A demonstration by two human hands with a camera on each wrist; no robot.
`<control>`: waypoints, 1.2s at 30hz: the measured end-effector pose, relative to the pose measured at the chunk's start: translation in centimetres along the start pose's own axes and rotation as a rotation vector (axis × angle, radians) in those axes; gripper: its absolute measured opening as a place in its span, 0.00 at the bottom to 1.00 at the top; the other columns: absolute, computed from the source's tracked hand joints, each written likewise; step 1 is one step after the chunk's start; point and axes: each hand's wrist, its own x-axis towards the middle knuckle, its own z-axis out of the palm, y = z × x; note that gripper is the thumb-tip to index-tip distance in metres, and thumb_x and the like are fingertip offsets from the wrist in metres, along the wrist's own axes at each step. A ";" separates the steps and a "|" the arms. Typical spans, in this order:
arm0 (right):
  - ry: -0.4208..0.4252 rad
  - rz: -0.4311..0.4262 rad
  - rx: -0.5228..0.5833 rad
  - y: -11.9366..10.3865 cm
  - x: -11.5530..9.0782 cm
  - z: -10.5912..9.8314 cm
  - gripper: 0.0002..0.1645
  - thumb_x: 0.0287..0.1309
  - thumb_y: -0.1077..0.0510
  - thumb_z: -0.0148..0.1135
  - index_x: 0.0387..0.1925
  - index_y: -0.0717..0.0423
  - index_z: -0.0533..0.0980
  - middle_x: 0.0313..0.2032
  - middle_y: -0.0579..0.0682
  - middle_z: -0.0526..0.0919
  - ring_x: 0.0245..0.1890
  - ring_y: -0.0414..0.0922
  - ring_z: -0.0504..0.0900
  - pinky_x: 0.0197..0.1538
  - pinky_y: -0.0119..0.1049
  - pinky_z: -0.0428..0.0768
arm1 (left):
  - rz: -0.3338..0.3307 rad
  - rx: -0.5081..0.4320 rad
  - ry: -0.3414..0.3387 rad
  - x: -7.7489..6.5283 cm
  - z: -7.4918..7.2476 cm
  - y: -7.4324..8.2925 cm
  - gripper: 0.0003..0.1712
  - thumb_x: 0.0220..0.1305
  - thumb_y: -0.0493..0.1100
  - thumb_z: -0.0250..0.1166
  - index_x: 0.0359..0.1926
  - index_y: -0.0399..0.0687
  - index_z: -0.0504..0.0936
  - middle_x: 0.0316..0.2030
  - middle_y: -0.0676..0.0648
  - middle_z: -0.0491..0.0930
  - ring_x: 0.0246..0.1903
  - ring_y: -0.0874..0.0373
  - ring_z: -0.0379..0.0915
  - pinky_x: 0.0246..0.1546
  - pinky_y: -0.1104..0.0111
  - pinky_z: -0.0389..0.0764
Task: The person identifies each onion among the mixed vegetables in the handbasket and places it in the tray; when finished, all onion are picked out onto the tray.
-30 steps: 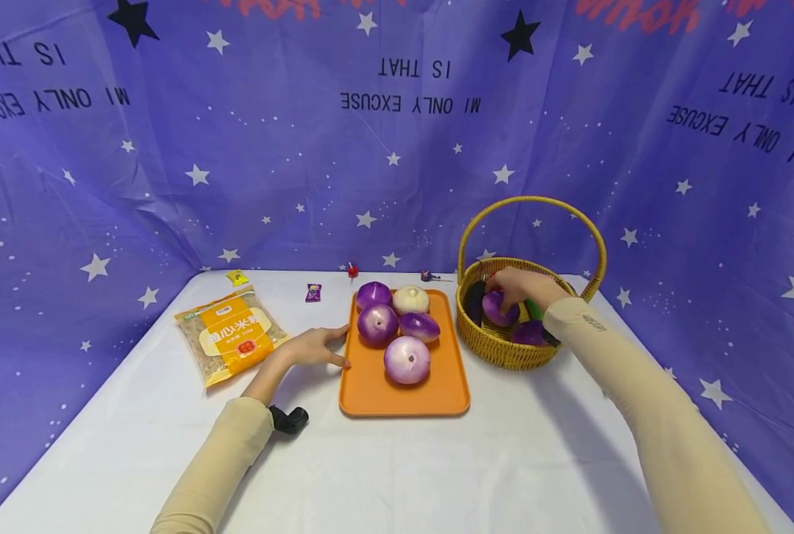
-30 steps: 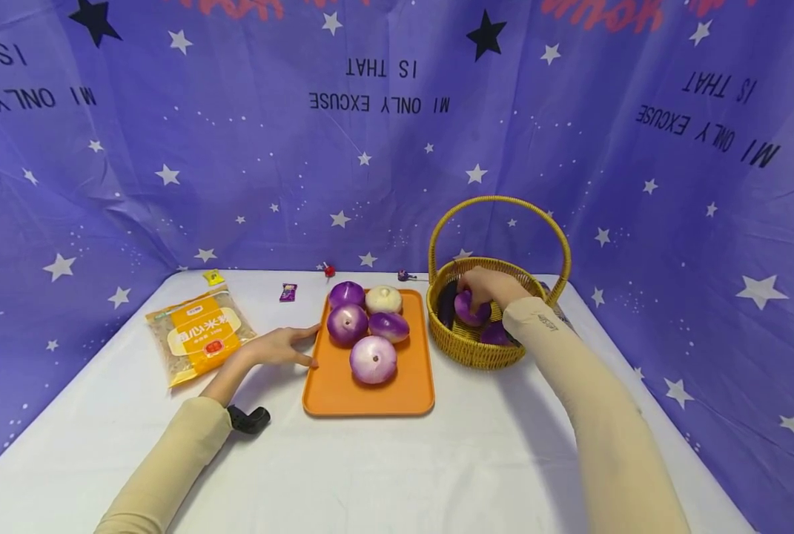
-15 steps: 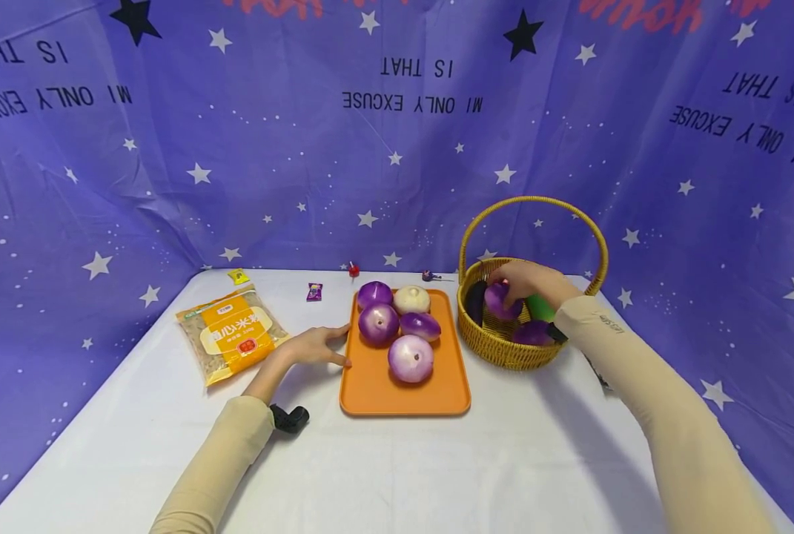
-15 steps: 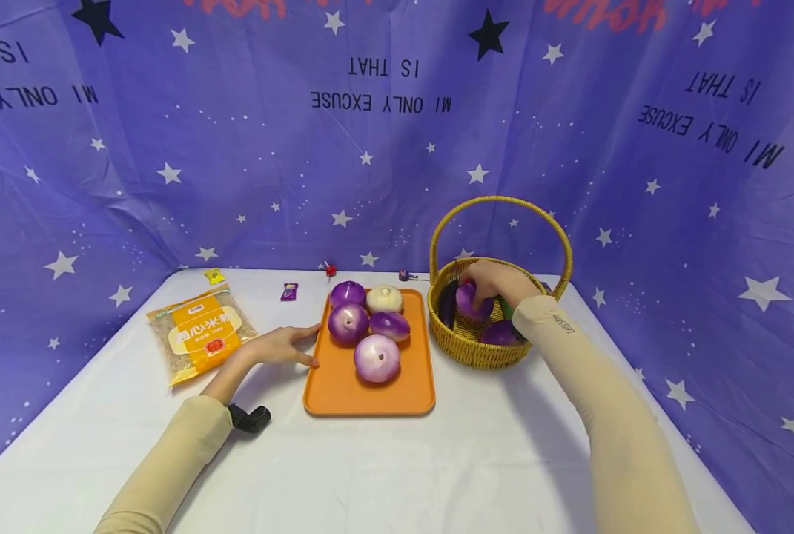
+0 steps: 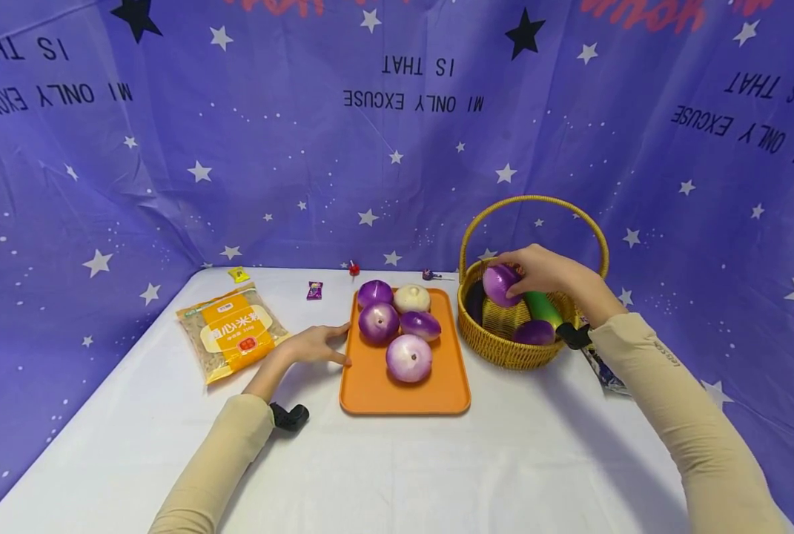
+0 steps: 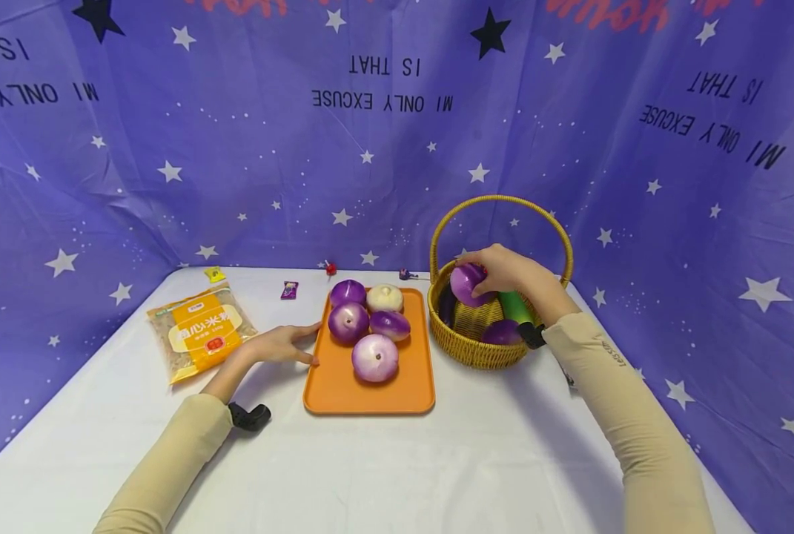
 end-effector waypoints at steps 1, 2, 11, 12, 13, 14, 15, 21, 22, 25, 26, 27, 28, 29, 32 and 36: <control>0.021 -0.008 0.008 -0.3 -0.3 -0.1 0.34 0.52 0.60 0.72 0.62 0.58 0.73 0.50 0.58 0.81 0.45 0.52 0.79 0.48 0.48 0.80 | -0.001 -0.003 0.001 0.0 0.0 0.0 0.52 0.54 0.53 0.71 0.73 0.39 0.57 0.68 0.34 0.61 0.66 0.35 0.55 0.66 0.45 0.57; 0.039 -0.015 0.018 -0.5 -0.5 -0.2 0.35 0.52 0.59 0.72 0.62 0.56 0.72 0.51 0.58 0.81 0.46 0.51 0.79 0.49 0.48 0.80 | 0.000 -0.004 0.001 0.0 0.0 0.0 0.52 0.54 0.53 0.71 0.72 0.39 0.57 0.68 0.34 0.61 0.66 0.35 0.55 0.66 0.45 0.56; 0.152 -0.089 0.137 -4.1 -2.0 1.1 0.37 0.51 0.58 0.73 0.63 0.52 0.72 0.57 0.55 0.77 0.47 0.50 0.80 0.49 0.47 0.81 | 0.001 0.004 -0.002 0.0 -0.1 0.1 0.51 0.54 0.53 0.71 0.73 0.40 0.57 0.68 0.35 0.61 0.66 0.35 0.55 0.66 0.46 0.58; 0.160 -0.100 0.142 -4.5 -2.0 1.4 0.37 0.51 0.58 0.73 0.63 0.53 0.72 0.57 0.54 0.77 0.46 0.50 0.80 0.48 0.46 0.82 | 0.000 0.006 -0.001 0.1 -0.1 0.1 0.51 0.54 0.53 0.71 0.73 0.40 0.57 0.68 0.35 0.61 0.66 0.35 0.56 0.65 0.46 0.58; 0.170 -0.112 0.148 -4.9 -2.0 1.7 0.37 0.50 0.59 0.74 0.63 0.53 0.72 0.55 0.54 0.78 0.44 0.50 0.80 0.47 0.45 0.82 | -0.001 0.006 0.001 0.1 -0.1 0.1 0.51 0.54 0.53 0.71 0.73 0.40 0.57 0.68 0.35 0.61 0.66 0.35 0.57 0.65 0.46 0.59; 0.184 -0.125 0.150 -5.2 -2.0 2.0 0.37 0.49 0.59 0.74 0.62 0.54 0.73 0.54 0.54 0.79 0.44 0.50 0.80 0.47 0.45 0.82 | -0.001 0.007 0.002 0.1 -0.1 0.1 0.51 0.54 0.53 0.71 0.73 0.40 0.57 0.68 0.35 0.61 0.65 0.35 0.57 0.65 0.46 0.59; 0.197 -0.138 0.140 -5.5 -1.9 2.4 0.37 0.49 0.58 0.75 0.62 0.54 0.73 0.53 0.53 0.80 0.42 0.49 0.80 0.46 0.44 0.82 | -0.002 0.008 0.003 0.1 -0.1 0.1 0.51 0.54 0.53 0.71 0.73 0.40 0.57 0.68 0.35 0.61 0.65 0.35 0.58 0.65 0.47 0.60; 0.226 -0.190 0.181 -6.6 -1.3 4.8 0.37 0.48 0.56 0.76 0.61 0.56 0.74 0.53 0.52 0.81 0.47 0.47 0.81 0.50 0.45 0.80 | -0.011 0.007 -0.002 0.1 0.1 0.0 0.52 0.54 0.54 0.71 0.73 0.41 0.57 0.68 0.35 0.61 0.66 0.35 0.55 0.66 0.45 0.57; 0.220 -0.187 0.196 -6.8 -1.3 5.2 0.37 0.48 0.56 0.75 0.61 0.56 0.74 0.54 0.52 0.80 0.48 0.47 0.80 0.51 0.45 0.80 | -0.011 0.007 -0.002 0.1 0.1 0.0 0.52 0.54 0.54 0.71 0.73 0.41 0.57 0.68 0.35 0.61 0.66 0.35 0.55 0.66 0.45 0.57; 0.199 -0.189 0.212 -7.2 -0.9 6.5 0.37 0.49 0.54 0.75 0.62 0.54 0.74 0.55 0.51 0.80 0.46 0.46 0.80 0.50 0.43 0.80 | -0.010 0.007 -0.001 0.2 0.1 0.1 0.52 0.54 0.54 0.71 0.73 0.41 0.57 0.68 0.36 0.61 0.66 0.35 0.55 0.66 0.45 0.57; 0.195 -0.194 0.208 -7.3 -0.7 6.9 0.37 0.49 0.54 0.75 0.62 0.53 0.74 0.55 0.50 0.80 0.46 0.45 0.80 0.50 0.42 0.80 | -0.009 0.006 0.001 0.2 0.1 0.2 0.52 0.54 0.53 0.71 0.73 0.41 0.57 0.68 0.36 0.61 0.66 0.35 0.55 0.66 0.45 0.57; 0.189 -0.200 0.209 -7.5 -0.6 7.3 0.37 0.49 0.54 0.75 0.62 0.53 0.74 0.54 0.50 0.81 0.45 0.44 0.80 0.49 0.41 0.80 | -0.007 0.007 0.003 0.2 0.1 0.2 0.52 0.54 0.53 0.71 0.73 0.41 0.57 0.68 0.36 0.61 0.66 0.35 0.55 0.66 0.45 0.57; 0.182 -0.201 0.207 -7.6 -0.5 7.7 0.37 0.49 0.53 0.75 0.62 0.52 0.74 0.53 0.49 0.81 0.44 0.43 0.80 0.49 0.40 0.80 | -0.008 0.007 0.003 0.2 0.1 0.2 0.51 0.54 0.53 0.71 0.73 0.41 0.57 0.68 0.36 0.61 0.66 0.35 0.55 0.66 0.45 0.57; 0.175 -0.205 0.208 -7.6 -0.3 8.1 0.36 0.49 0.53 0.75 0.61 0.52 0.74 0.52 0.49 0.81 0.43 0.43 0.80 0.49 0.41 0.80 | -0.008 0.006 0.003 0.2 0.1 0.2 0.51 0.54 0.53 0.71 0.73 0.41 0.57 0.68 0.36 0.61 0.66 0.35 0.55 0.66 0.45 0.57; 0.153 -0.204 0.230 -7.8 0.0 9.0 0.35 0.50 0.54 0.74 0.61 0.53 0.74 0.49 0.48 0.82 0.39 0.44 0.79 0.46 0.42 0.80 | -0.009 0.007 0.003 0.2 0.1 0.2 0.52 0.54 0.53 0.71 0.73 0.41 0.57 0.68 0.35 0.61 0.66 0.35 0.55 0.66 0.46 0.57; 0.126 -0.192 0.242 -7.8 0.1 9.7 0.34 0.51 0.55 0.74 0.61 0.54 0.75 0.40 0.48 0.82 0.29 0.47 0.75 0.36 0.38 0.77 | -0.014 0.010 -0.003 0.1 0.1 0.1 0.52 0.54 0.54 0.71 0.73 0.41 0.56 0.68 0.35 0.61 0.66 0.35 0.55 0.66 0.45 0.57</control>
